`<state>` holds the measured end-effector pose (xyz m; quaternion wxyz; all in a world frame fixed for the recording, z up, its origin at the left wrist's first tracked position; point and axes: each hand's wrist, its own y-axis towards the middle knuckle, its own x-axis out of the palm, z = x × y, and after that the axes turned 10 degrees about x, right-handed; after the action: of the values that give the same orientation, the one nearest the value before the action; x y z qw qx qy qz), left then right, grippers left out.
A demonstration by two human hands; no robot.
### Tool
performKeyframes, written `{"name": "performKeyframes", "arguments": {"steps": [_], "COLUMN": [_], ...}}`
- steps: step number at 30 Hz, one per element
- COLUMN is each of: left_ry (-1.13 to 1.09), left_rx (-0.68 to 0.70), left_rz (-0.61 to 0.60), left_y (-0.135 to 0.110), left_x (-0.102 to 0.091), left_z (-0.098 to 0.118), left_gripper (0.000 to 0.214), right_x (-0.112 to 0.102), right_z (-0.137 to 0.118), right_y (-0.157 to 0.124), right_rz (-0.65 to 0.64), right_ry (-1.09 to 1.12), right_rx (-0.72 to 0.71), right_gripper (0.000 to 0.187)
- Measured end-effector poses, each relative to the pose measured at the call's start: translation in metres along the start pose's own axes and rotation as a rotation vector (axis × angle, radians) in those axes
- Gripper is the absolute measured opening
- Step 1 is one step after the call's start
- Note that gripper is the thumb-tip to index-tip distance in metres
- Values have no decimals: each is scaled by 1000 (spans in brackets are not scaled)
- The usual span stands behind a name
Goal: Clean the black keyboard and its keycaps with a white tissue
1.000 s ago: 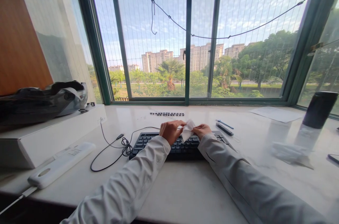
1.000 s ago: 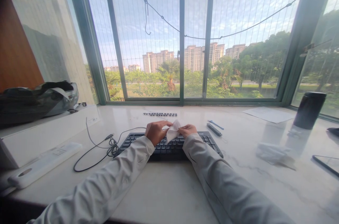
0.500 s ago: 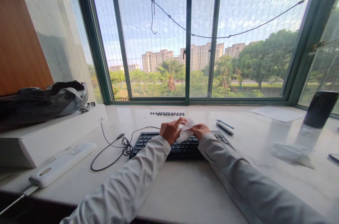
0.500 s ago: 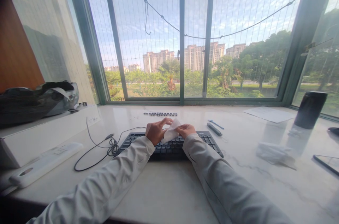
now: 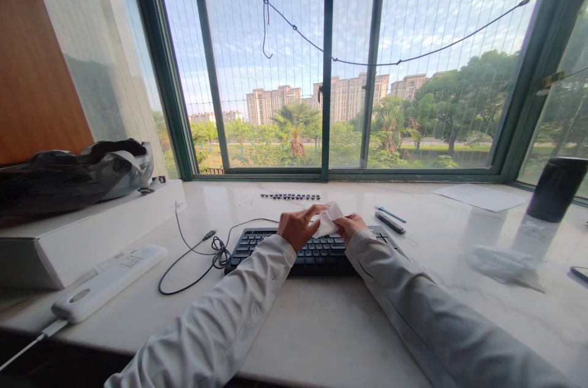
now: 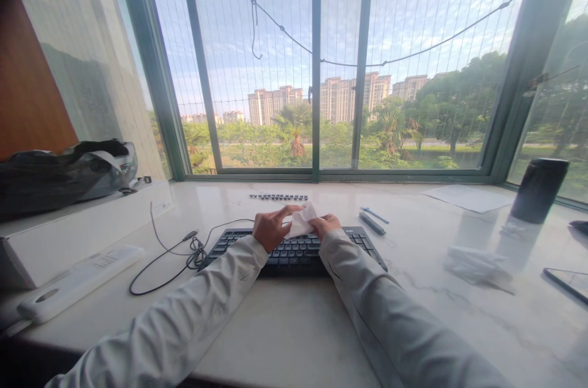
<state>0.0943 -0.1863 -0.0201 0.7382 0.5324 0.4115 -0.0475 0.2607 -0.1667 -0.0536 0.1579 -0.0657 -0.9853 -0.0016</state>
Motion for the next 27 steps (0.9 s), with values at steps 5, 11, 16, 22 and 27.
{"name": "performKeyframes", "arguments": {"steps": [5, 11, 16, 22, 27], "left_ry": [20, 43, 8, 37, 33], "left_rx": [-44, -154, -91, 8, 38], "left_rz": [28, 10, -15, -42, -72], "left_y": [0, 2, 0, -2, -3], "left_x": [1, -2, 0, 1, -2], "left_z": [4, 6, 1, -4, -3], "left_gripper": [34, 33, 33, 34, 36], "right_x": [-2, -8, -11, -9, -6], "right_z": [3, 3, 3, -4, -3], "right_y": [6, 6, 6, 8, 5], "right_rz": [85, 98, 114, 88, 32], "right_ry": [52, -1, -28, 22, 44], "right_rx": [23, -36, -14, 39, 49], "right_gripper": [25, 27, 31, 33, 32]}}
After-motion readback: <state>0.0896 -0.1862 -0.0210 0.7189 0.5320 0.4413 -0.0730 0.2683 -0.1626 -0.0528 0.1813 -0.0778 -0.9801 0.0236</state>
